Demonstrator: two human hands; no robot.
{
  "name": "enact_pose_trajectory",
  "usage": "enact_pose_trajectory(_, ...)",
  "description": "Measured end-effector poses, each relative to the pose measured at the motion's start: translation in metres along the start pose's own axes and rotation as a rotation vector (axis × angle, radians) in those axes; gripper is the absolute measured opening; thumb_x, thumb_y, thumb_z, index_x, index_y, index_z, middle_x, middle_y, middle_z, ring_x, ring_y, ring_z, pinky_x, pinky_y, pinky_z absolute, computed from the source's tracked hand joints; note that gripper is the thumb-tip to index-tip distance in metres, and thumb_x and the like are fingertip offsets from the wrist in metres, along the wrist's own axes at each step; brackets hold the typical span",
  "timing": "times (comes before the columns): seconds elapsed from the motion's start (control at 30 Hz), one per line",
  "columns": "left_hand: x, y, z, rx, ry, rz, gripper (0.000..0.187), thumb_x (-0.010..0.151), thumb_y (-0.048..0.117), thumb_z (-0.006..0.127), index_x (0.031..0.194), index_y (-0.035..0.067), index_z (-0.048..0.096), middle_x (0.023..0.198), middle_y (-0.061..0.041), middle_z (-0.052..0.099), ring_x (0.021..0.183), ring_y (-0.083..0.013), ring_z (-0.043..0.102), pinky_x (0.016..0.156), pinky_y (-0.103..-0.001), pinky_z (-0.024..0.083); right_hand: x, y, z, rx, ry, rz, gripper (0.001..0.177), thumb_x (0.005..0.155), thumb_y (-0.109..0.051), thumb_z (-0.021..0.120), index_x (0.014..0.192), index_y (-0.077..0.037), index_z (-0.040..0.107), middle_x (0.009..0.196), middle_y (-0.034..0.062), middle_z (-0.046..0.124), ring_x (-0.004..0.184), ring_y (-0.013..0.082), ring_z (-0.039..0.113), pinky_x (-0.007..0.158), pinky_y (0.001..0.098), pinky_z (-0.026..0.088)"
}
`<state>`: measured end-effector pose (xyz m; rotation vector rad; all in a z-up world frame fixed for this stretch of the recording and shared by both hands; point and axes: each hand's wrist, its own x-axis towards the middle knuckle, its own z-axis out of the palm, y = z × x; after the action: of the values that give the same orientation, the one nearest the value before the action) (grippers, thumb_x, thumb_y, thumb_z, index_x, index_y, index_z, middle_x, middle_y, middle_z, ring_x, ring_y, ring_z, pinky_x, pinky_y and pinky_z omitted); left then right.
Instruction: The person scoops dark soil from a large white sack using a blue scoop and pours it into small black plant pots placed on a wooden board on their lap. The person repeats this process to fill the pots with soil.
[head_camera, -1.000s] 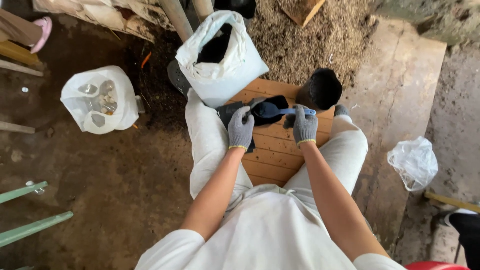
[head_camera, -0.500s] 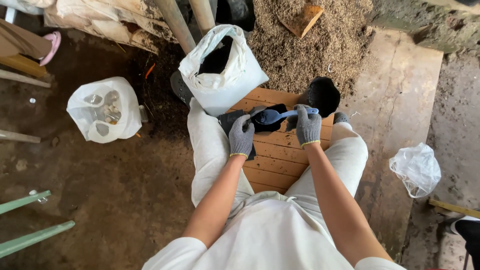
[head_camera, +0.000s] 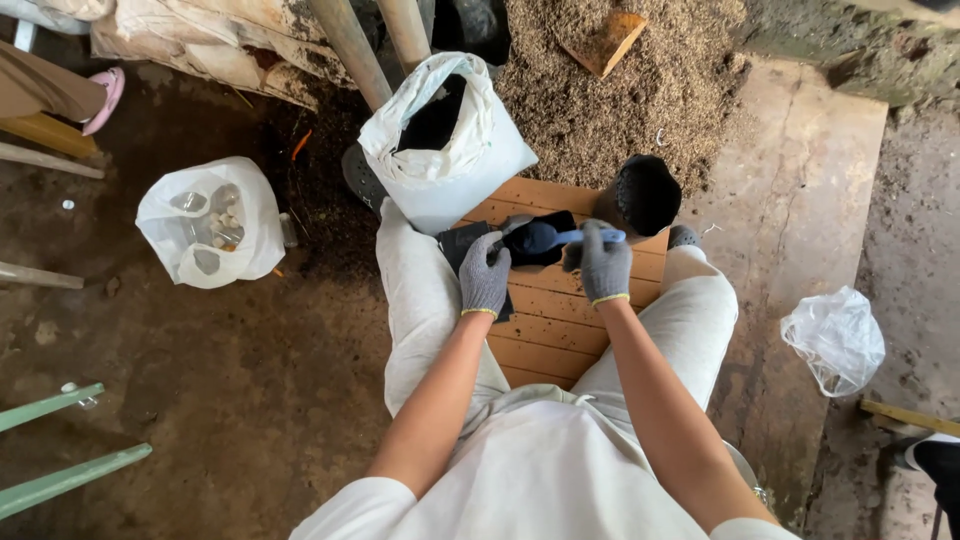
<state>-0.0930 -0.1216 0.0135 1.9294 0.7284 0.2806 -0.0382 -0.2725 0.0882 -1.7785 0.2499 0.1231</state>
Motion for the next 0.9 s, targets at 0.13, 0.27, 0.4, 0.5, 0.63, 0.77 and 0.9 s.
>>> enact_pose_trajectory(0.13, 0.003, -0.007, 0.005, -0.049, 0.009, 0.046, 0.027, 0.094, 0.016, 0.067, 0.121, 0.013, 0.071, 0.116, -0.015, 0.071, 0.111, -0.0323, 0.069, 0.092, -0.041, 0.061, 0.023, 0.021, -0.008, -0.207, -0.050, -0.072, 0.029, 0.097, -0.034, 0.064, 0.106, -0.009, 0.076, 0.097, 0.0247, 0.072, 0.105, 0.0441, 0.068, 0.093, 0.0568, 0.051)
enact_pose_trajectory(0.27, 0.002, -0.012, 0.008, -0.047, 0.041, 0.072, 0.026, 0.093, 0.014, 0.068, 0.119, 0.012, 0.072, 0.115, -0.015, 0.072, 0.110, -0.0323, 0.069, 0.091, -0.041, 0.062, 0.023, -0.006, -0.007, -0.117, -0.030, -0.047, 0.029, 0.090, -0.043, 0.067, 0.098, -0.018, 0.079, 0.093, 0.0145, 0.074, 0.100, 0.0328, 0.071, 0.093, 0.0487, 0.052)
enact_pose_trajectory(0.4, 0.003, -0.013, 0.010, -0.033, 0.064, 0.095, 0.026, 0.093, 0.015, 0.069, 0.119, 0.014, 0.072, 0.115, -0.014, 0.072, 0.109, -0.0302, 0.070, 0.090, -0.040, 0.063, 0.023, 0.023, 0.013, 0.111, 0.008, 0.033, 0.027, 0.088, -0.039, 0.072, 0.096, -0.013, 0.078, 0.091, 0.0129, 0.072, 0.098, 0.0248, 0.066, 0.097, 0.0448, 0.050)
enact_pose_trajectory(0.5, 0.002, -0.008, 0.006, -0.057, 0.015, 0.040, 0.027, 0.095, 0.018, 0.067, 0.121, 0.014, 0.071, 0.118, -0.014, 0.071, 0.113, -0.0327, 0.068, 0.092, -0.040, 0.062, -0.015, -0.005, 0.010, -0.015, -0.056, 0.053, 0.036, 0.092, -0.037, 0.068, 0.109, -0.008, 0.078, 0.108, 0.0205, 0.074, 0.113, 0.0357, 0.068, 0.103, 0.0467, 0.048)
enact_pose_trajectory(0.63, -0.001, -0.006, 0.004, -0.045, 0.008, 0.027, 0.026, 0.095, 0.018, 0.068, 0.121, 0.015, 0.070, 0.118, -0.014, 0.071, 0.114, -0.0323, 0.068, 0.093, -0.042, 0.062, -0.005, -0.013, -0.003, -0.068, -0.107, 0.045, 0.033, 0.092, -0.041, 0.068, 0.109, -0.015, 0.080, 0.107, 0.0182, 0.074, 0.112, 0.0353, 0.068, 0.103, 0.0493, 0.048)
enact_pose_trajectory(0.77, -0.002, -0.001, 0.001, -0.075, -0.013, 0.022, 0.025, 0.096, 0.018, 0.066, 0.121, 0.014, 0.070, 0.120, -0.014, 0.070, 0.116, -0.0325, 0.067, 0.095, -0.041, 0.061, 0.013, -0.014, -0.015, -0.213, -0.126, -0.040, 0.032, 0.095, -0.039, 0.066, 0.110, -0.013, 0.078, 0.102, 0.0201, 0.073, 0.110, 0.0379, 0.067, 0.099, 0.0513, 0.049)
enact_pose_trajectory(0.9, 0.000, -0.006, 0.004, -0.065, -0.016, 0.069, 0.027, 0.097, 0.018, 0.065, 0.123, 0.014, 0.070, 0.121, -0.013, 0.071, 0.116, -0.0310, 0.067, 0.096, -0.040, 0.060, 0.041, 0.003, -0.022, -0.359, -0.177, -0.072, 0.043, 0.095, -0.039, 0.067, 0.098, 0.003, 0.074, 0.089, 0.0305, 0.070, 0.099, 0.0474, 0.068, 0.087, 0.0603, 0.048)
